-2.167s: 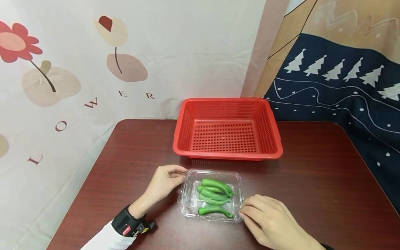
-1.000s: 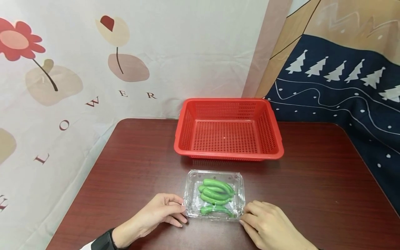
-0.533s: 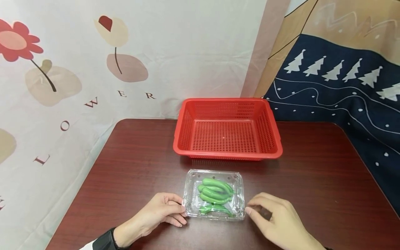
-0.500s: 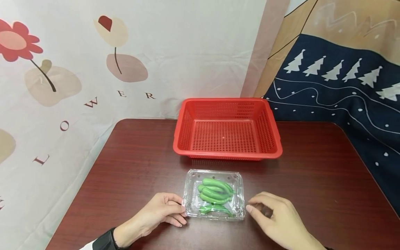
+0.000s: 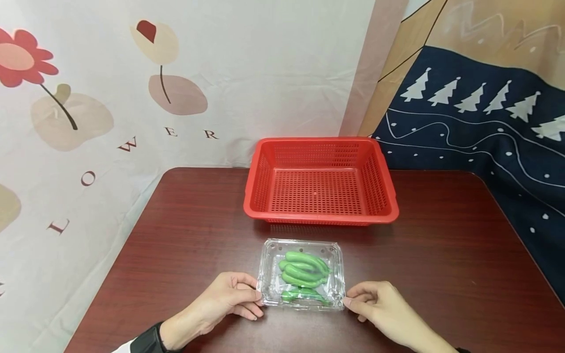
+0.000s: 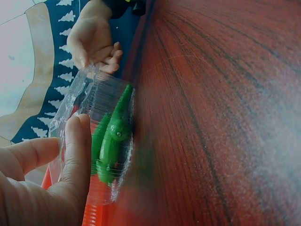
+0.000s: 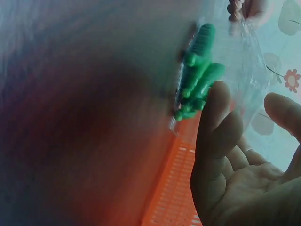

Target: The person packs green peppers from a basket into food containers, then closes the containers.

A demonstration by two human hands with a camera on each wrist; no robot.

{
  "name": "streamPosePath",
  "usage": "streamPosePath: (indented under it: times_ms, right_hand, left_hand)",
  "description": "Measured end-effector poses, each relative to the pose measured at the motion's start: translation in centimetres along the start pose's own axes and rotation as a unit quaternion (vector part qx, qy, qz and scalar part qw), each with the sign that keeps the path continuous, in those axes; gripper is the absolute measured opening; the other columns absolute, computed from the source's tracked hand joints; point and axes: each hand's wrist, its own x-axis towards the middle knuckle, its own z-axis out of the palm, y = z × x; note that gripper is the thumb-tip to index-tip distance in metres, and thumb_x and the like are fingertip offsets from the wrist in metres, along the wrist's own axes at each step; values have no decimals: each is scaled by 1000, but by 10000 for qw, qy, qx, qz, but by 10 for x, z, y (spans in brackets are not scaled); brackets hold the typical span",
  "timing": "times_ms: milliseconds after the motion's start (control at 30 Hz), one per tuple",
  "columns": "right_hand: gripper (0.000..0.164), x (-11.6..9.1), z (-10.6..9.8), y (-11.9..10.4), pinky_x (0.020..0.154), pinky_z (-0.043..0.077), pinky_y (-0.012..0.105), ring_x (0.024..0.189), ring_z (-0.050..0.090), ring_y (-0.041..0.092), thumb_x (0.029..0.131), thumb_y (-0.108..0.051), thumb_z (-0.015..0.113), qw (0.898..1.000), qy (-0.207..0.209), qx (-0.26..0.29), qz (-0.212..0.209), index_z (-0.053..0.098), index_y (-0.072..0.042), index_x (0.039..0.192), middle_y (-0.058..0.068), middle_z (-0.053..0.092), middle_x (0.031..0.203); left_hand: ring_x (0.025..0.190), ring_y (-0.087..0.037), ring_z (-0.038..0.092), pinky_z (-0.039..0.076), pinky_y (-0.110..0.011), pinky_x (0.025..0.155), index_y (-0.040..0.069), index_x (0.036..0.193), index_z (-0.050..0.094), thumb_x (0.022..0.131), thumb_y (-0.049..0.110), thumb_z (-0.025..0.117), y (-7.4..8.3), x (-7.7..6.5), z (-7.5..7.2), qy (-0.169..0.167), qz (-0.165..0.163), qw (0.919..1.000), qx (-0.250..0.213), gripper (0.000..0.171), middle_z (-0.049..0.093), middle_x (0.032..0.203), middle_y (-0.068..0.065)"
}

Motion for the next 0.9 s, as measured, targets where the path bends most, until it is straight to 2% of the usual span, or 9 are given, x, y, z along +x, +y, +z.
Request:
streamPosePath:
  times_ms: [167, 433, 633, 900]
  right_hand:
    - [16, 3, 5, 3, 48, 54, 29, 69, 67, 11, 102, -16, 63, 9990, -325, 301, 14, 75, -5, 104, -1, 74, 86]
    - [21, 6, 9, 4, 49, 54, 27, 67, 67, 13, 104, -15, 60, 9930, -620, 962, 285, 74, 0, 100, 6, 74, 84]
    - [24, 7, 12, 4, 47, 54, 25, 64, 67, 11, 104, -14, 59, 9888, -710, 1287, 250, 71, 5, 96, 7, 73, 81]
    - [24, 8, 14, 4, 45, 51, 22, 63, 67, 11, 103, -11, 60, 9876, -672, 1410, 170, 68, 9, 92, 3, 73, 78]
  left_hand:
    - [67, -22, 75, 67, -34, 65, -8, 106, 61, 89, -2, 71, 0, 0, 0, 17, -5, 10000, -8, 21, 74, 88, -25]
    - [67, -23, 75, 67, -35, 65, -9, 106, 61, 88, -2, 72, 0, 0, 1, 44, -43, 10000, 18, 21, 74, 89, -26]
    - [66, -23, 75, 67, -35, 64, -12, 107, 60, 88, -3, 71, 2, 0, 3, 53, -70, 10000, 26, 25, 74, 89, -28]
    - [65, -22, 74, 67, -36, 65, -12, 109, 59, 89, -2, 71, 1, 0, 3, -2, -88, 10000, 28, 25, 74, 85, -23]
